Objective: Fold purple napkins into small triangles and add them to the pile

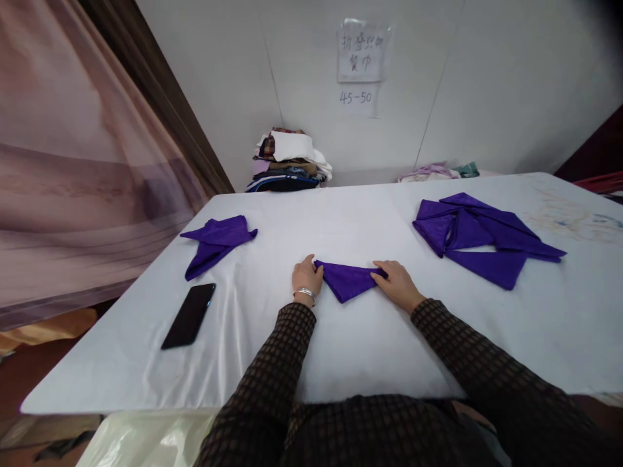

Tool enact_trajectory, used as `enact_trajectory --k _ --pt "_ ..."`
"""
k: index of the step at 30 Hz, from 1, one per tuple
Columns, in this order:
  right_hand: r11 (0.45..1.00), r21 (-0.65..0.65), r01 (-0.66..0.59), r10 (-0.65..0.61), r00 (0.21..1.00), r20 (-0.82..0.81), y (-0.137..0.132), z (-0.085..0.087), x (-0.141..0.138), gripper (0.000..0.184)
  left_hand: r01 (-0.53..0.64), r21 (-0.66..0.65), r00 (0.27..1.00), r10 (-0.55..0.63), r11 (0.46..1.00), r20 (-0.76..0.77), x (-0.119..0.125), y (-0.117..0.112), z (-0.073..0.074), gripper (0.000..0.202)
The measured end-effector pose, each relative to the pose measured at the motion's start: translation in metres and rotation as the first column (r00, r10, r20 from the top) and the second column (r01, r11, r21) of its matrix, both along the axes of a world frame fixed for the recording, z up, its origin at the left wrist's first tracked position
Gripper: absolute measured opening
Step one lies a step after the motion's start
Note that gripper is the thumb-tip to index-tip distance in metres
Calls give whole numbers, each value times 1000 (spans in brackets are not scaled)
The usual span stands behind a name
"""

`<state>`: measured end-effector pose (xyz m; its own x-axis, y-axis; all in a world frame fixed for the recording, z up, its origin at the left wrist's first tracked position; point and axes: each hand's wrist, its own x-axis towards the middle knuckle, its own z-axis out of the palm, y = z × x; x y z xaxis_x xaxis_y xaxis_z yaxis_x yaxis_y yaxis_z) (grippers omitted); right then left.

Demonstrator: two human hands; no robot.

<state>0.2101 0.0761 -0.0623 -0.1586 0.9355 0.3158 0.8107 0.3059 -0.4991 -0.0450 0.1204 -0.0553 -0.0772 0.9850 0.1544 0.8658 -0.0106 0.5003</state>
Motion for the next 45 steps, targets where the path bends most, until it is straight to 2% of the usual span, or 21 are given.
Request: enact_trajectory --k 4,8,11,14,19,24,28,36,40,45 --pt "999 -33 15 -20 985 -171 -1 -6 6 39 34 76 999 -31 997 -45 -3 2 -5 39" --pt "992 -124 37 -84 914 -397 -2 -11 21 48 66 86 997 -63 994 -41 -5 4 -7 33" --pt "983 -165 84 -152 876 -459 -2 -10 31 44 60 82 998 -57 995 -34 -6 5 -8 33" --pt "987 -148 59 -120 887 -446 -2 -8 36 39 60 93 998 -57 994 -33 -6 6 -8 34" --pt "990 -97 -102 58 925 -376 2 -10 35 31 63 109 998 -60 992 -29 -6 6 -10 37" --pt "986 -127 -109 61 941 -334 3 -11 34 14 47 104 999 -46 993 -16 -6 6 -10 38" --pt "985 -136 -110 64 950 -307 3 -9 34 7 61 121 998 -59 991 -19 -7 7 -12 37" --pt "983 -107 -149 136 984 -119 7 -14 34 13 73 135 997 -68 988 -45 -7 7 -13 31" --pt "985 -111 -134 130 991 -41 6 -14 32 18 70 124 996 -61 990 -70 -6 7 -11 30" --pt "984 -157 -87 91 996 18 1 -5 27 21 76 117 994 -65 990 -93 -5 8 -10 29"
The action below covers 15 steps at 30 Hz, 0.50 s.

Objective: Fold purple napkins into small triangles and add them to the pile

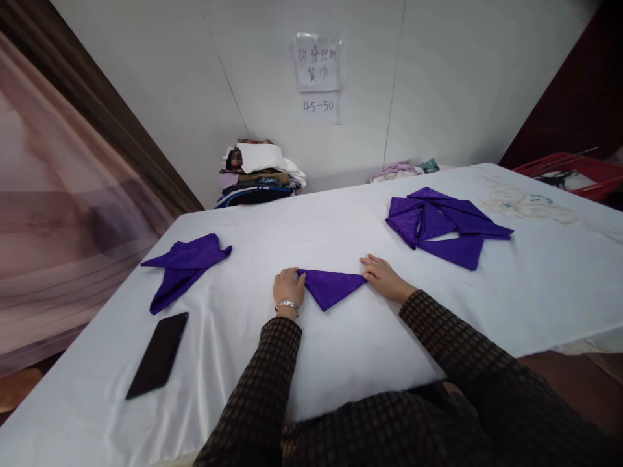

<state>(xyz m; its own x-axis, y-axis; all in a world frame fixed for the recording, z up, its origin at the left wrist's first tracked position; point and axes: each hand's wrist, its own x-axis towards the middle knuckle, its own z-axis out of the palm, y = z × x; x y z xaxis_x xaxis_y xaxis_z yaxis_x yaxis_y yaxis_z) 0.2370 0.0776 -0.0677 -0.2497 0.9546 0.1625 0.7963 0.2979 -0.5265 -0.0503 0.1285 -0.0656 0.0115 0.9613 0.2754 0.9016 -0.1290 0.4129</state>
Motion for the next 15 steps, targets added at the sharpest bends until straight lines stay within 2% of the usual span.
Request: enact_trajectory --k 8,12,15 --pt "993 -64 102 -103 995 -9 -5 10 -7 22 -6 -23 1000 6 1000 -7 1 0 2 29" --pt "985 -67 162 -165 985 -52 -4 6 -5 19 -8 -14 1000 8 1000 -7 2 0 2 30" --pt "980 -4 201 -200 975 -93 -3 -1 -3 11 -3 6 1000 3 1000 13 2 0 1 34"
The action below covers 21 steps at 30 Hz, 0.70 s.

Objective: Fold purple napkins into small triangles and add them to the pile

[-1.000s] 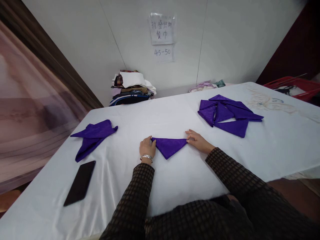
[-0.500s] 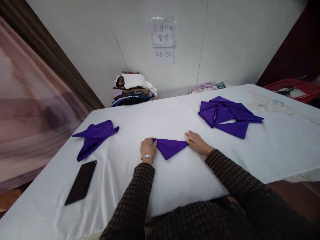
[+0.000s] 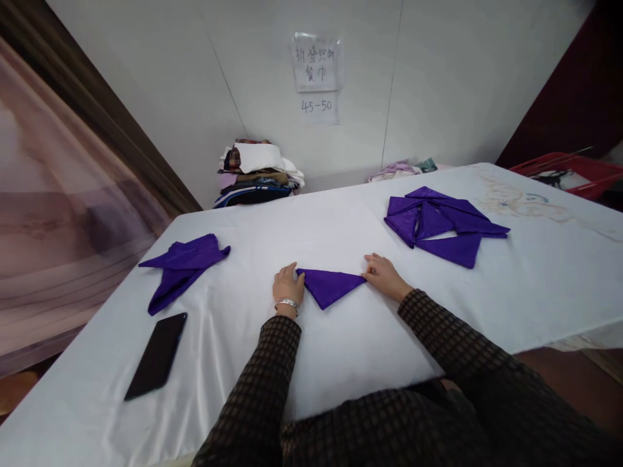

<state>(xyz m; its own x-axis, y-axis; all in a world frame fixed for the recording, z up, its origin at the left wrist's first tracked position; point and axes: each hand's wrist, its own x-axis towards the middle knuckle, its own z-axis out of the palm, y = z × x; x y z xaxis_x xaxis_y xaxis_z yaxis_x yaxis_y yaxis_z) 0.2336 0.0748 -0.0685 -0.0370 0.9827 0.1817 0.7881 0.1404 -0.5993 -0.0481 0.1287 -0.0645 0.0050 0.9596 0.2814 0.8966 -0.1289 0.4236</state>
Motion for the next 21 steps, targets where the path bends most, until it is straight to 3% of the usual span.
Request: enact_trajectory --k 3,7,13,17,21 --pt "986 155 -61 59 998 14 0 -4 0 3 35 31 999 -35 999 -2 2 0 1 25" --pt "926 307 -219 190 974 120 -3 1 -5 22 179 32 976 -173 983 -135 5 3 5 19" --pt "899 213 -383 326 909 259 -7 11 -7 32 363 -27 916 -362 931 -173 -8 9 5 30" --pt "891 186 -414 367 898 242 -16 12 1 35 456 -29 879 -455 890 -144 -21 11 4 47" --pt "900 134 -416 382 898 218 -23 16 6 31 533 -96 829 -541 841 -140 -28 14 10 45"
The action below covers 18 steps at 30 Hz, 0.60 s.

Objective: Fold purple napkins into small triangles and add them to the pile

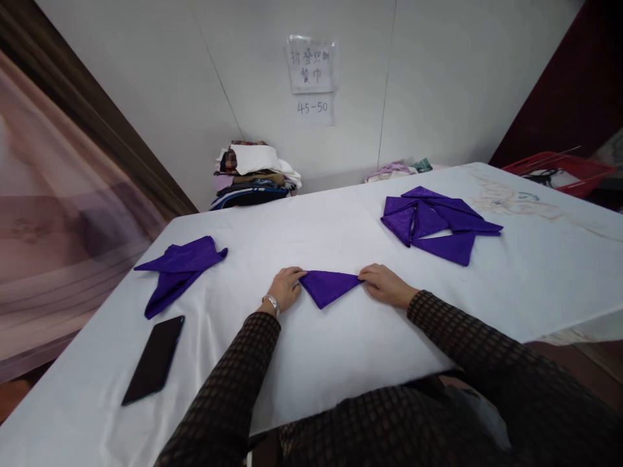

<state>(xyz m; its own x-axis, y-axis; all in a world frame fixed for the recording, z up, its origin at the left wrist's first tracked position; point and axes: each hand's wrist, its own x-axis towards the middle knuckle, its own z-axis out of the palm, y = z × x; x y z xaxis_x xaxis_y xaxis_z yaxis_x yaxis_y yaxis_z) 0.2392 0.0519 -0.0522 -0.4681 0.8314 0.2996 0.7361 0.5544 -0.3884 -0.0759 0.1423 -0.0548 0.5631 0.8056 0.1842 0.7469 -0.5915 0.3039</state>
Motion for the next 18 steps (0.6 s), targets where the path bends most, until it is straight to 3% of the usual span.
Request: enact_trajectory --k 7,11,14,18 --pt "996 -25 85 -83 995 47 8 2 -11 17 19 34 998 -17 999 -62 1 4 3 38" --pt "984 -29 175 -176 984 -16 13 -1 -15 20 -86 1 996 86 996 -18 7 -1 2 30" --pt "949 -155 274 -298 939 -171 19 -4 -13 20 -203 -85 978 206 976 32 14 -7 7 26" --pt "868 -386 314 -436 853 -288 25 -3 -5 19 -245 -174 967 254 954 26 19 -15 14 30"
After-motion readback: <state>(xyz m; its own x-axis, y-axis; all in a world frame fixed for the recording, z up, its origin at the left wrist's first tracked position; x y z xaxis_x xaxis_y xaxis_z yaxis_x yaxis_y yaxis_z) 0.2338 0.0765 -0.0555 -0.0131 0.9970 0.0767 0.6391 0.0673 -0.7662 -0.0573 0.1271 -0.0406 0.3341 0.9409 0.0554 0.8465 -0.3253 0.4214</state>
